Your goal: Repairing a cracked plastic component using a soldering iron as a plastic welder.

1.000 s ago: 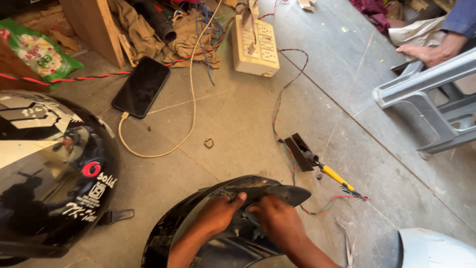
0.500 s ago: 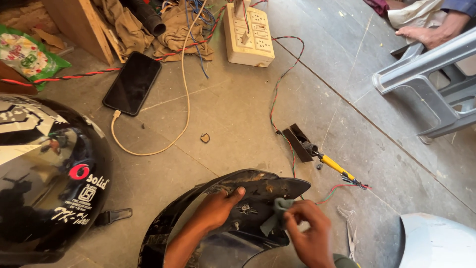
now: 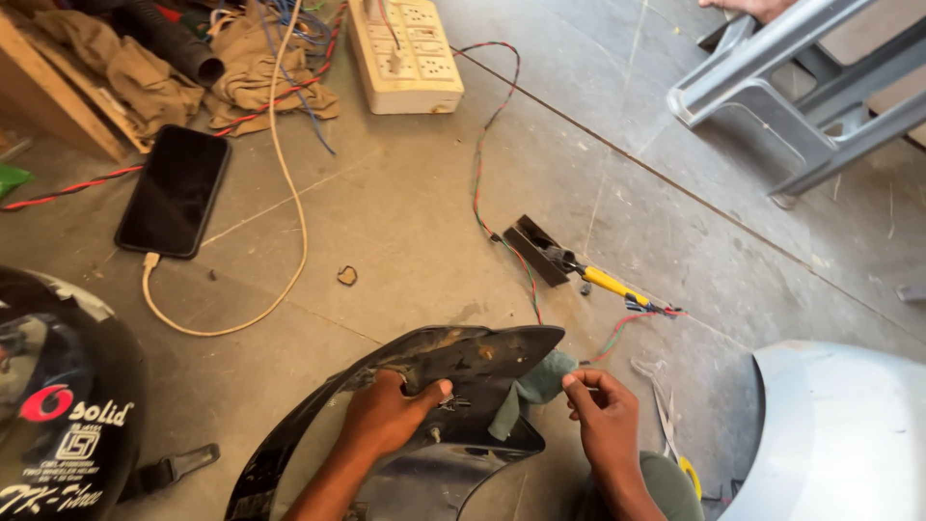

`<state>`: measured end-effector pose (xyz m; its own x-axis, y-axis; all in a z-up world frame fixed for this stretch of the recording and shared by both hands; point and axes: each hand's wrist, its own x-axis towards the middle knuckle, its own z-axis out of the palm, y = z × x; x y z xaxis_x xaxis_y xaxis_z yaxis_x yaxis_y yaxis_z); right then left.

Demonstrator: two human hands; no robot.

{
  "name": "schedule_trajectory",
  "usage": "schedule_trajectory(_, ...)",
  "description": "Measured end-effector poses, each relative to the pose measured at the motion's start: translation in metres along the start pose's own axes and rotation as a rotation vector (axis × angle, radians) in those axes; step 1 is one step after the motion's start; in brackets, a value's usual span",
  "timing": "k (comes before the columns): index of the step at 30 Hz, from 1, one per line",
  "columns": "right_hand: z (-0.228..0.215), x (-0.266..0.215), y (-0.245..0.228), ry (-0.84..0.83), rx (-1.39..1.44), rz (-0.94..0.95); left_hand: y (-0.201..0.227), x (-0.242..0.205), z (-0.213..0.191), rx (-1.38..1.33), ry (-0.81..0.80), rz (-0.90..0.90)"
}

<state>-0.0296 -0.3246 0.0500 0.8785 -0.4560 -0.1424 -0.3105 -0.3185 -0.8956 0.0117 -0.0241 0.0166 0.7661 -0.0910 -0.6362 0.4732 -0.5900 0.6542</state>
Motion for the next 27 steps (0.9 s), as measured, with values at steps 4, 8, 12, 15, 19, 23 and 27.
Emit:
schedule_trajectory(4, 0.002, 0.003, -0.004, 0.001, -0.014, 0.025, 0.003, 0.001, -0.005, -0.002, -0.048, -0.028)
schedule_trajectory(8, 0.000, 0.006, -0.005, 0.005, -0.008, 0.121, 0.005, 0.008, -0.007, -0.002, -0.051, 0.141)
schedule_trajectory(12, -0.001, 0.010, -0.002, -0.050, -0.011, 0.109, 0.008, 0.012, -0.010, 0.137, -0.179, -0.027)
schedule_trajectory(15, 0.001, 0.012, -0.001, -0.072, -0.006, 0.101, 0.001, 0.019, -0.003, 0.156, -0.109, 0.038)
schedule_trajectory(19, 0.002, 0.012, -0.003, -0.079, -0.032, 0.125, 0.016, 0.006, -0.008, 0.099, -0.041, 0.034)
schedule_trajectory(23, 0.003, 0.012, -0.006, -0.076, -0.035, 0.117, 0.015, 0.007, -0.005, 0.030, -0.016, 0.079)
schedule_trajectory(27, 0.004, 0.010, -0.008, -0.075, -0.044, 0.120, 0.017, 0.006, -0.005, 0.002, 0.003, 0.114)
